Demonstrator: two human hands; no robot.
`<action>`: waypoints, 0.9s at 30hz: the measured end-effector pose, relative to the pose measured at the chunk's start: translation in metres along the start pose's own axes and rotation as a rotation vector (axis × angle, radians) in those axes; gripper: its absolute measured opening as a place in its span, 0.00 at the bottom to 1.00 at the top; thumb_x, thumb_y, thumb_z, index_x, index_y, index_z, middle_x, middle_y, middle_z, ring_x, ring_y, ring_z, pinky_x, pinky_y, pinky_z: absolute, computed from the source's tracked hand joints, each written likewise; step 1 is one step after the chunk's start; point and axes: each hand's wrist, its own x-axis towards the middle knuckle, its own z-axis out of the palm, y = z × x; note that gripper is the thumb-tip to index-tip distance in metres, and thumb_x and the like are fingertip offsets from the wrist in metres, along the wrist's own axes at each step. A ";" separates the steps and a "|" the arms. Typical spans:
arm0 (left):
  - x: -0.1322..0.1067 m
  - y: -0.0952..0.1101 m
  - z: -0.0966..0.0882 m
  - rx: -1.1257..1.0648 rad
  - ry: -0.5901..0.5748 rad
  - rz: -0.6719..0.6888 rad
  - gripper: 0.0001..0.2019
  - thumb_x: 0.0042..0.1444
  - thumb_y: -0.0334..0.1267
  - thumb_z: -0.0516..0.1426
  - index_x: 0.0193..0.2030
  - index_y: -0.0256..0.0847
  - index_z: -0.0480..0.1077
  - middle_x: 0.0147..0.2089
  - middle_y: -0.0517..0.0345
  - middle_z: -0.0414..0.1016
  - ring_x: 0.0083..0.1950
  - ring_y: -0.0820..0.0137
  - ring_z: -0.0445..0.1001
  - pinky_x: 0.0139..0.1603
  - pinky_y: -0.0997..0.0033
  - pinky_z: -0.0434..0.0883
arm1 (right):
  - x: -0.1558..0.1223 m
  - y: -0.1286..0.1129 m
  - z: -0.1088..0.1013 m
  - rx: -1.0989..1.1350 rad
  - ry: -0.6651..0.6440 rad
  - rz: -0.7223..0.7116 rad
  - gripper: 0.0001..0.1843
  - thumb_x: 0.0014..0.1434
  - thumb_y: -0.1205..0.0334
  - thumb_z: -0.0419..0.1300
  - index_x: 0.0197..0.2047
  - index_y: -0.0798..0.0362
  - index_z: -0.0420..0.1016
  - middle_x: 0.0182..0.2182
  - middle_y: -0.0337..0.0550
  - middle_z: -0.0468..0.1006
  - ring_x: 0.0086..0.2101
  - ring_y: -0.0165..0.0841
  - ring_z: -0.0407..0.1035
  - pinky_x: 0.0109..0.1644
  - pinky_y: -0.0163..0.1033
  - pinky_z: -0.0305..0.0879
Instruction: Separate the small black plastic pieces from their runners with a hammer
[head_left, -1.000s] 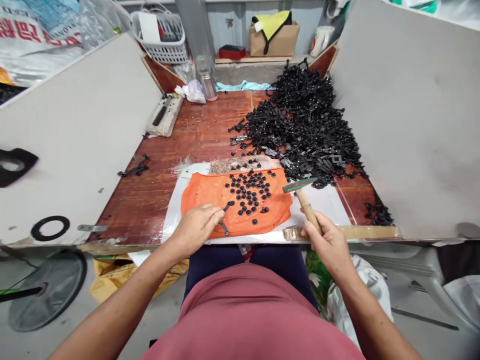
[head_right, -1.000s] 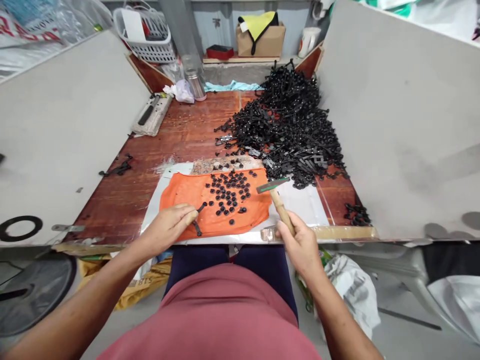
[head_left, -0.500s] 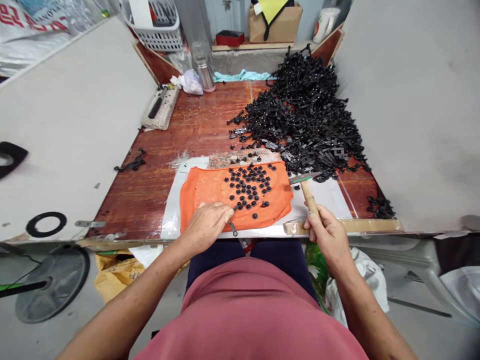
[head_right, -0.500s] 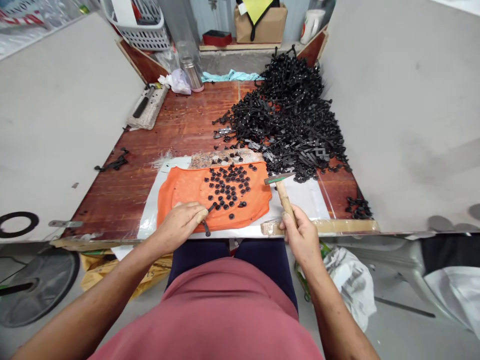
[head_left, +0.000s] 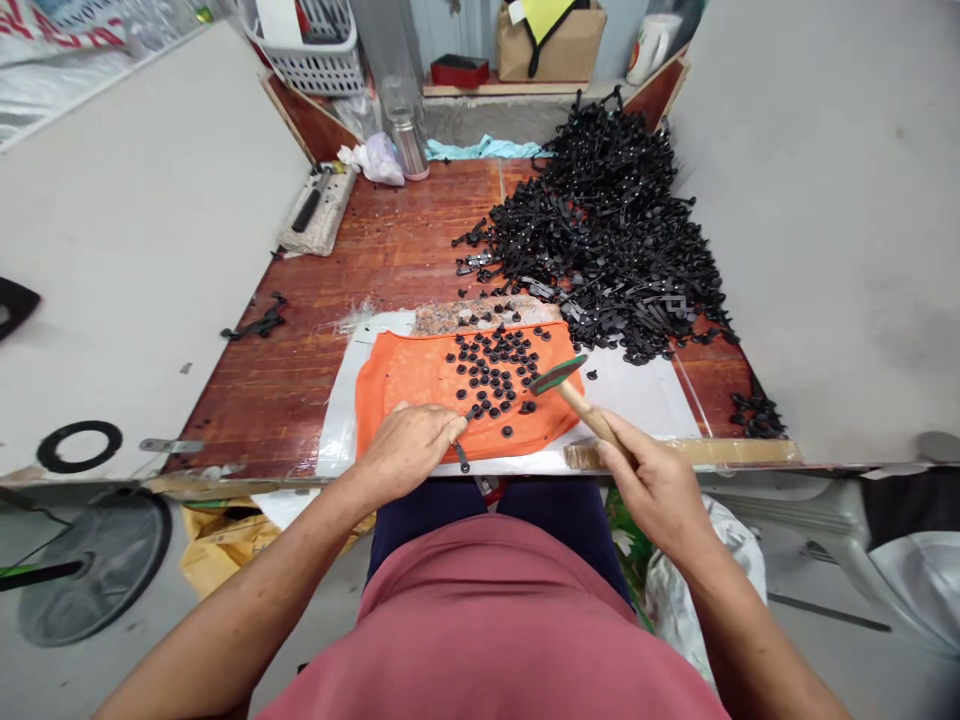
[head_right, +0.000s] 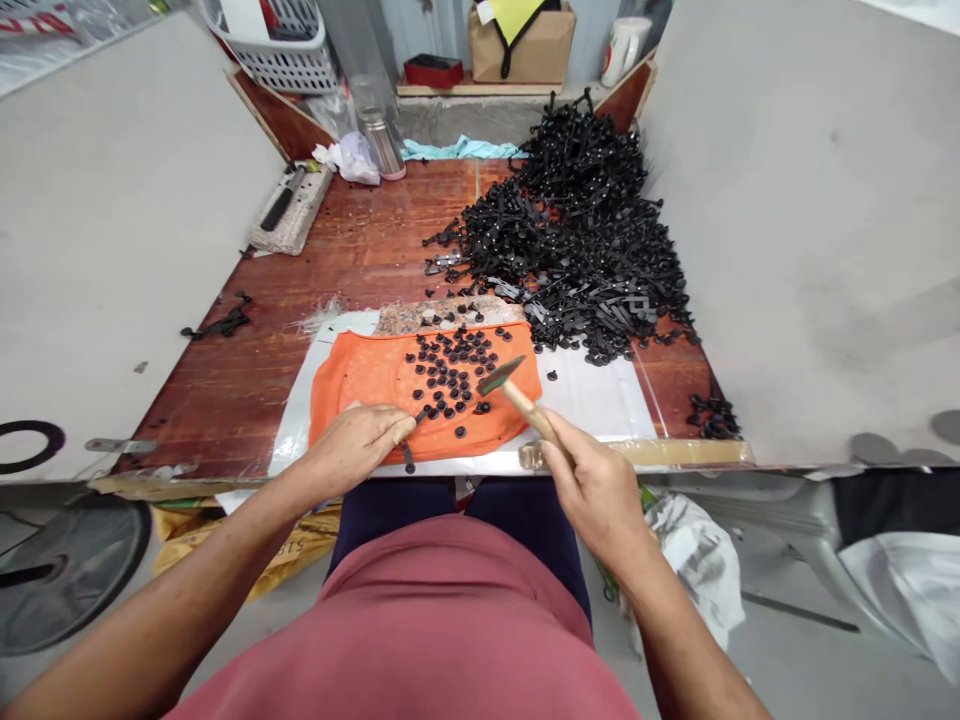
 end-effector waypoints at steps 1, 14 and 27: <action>0.000 0.000 0.000 0.006 -0.001 0.000 0.23 0.70 0.47 0.41 0.28 0.42 0.65 0.33 0.54 0.76 0.37 0.63 0.73 0.42 0.64 0.61 | 0.001 -0.009 -0.003 -0.049 -0.033 -0.062 0.24 0.73 0.55 0.53 0.69 0.48 0.70 0.56 0.49 0.82 0.50 0.42 0.79 0.55 0.46 0.73; 0.000 -0.001 0.005 0.007 0.032 0.006 0.24 0.71 0.47 0.41 0.28 0.41 0.68 0.34 0.52 0.78 0.37 0.61 0.75 0.43 0.61 0.61 | 0.018 -0.066 0.009 -0.465 -0.140 -0.304 0.35 0.70 0.70 0.49 0.77 0.41 0.56 0.36 0.43 0.82 0.30 0.35 0.76 0.34 0.35 0.71; -0.030 -0.005 -0.009 -0.372 0.142 0.059 0.23 0.69 0.45 0.49 0.69 0.44 0.60 0.39 0.59 0.76 0.33 0.70 0.73 0.38 0.70 0.70 | 0.021 -0.057 0.007 -0.072 -0.082 -0.208 0.30 0.74 0.61 0.50 0.77 0.38 0.57 0.55 0.43 0.82 0.46 0.38 0.81 0.48 0.40 0.76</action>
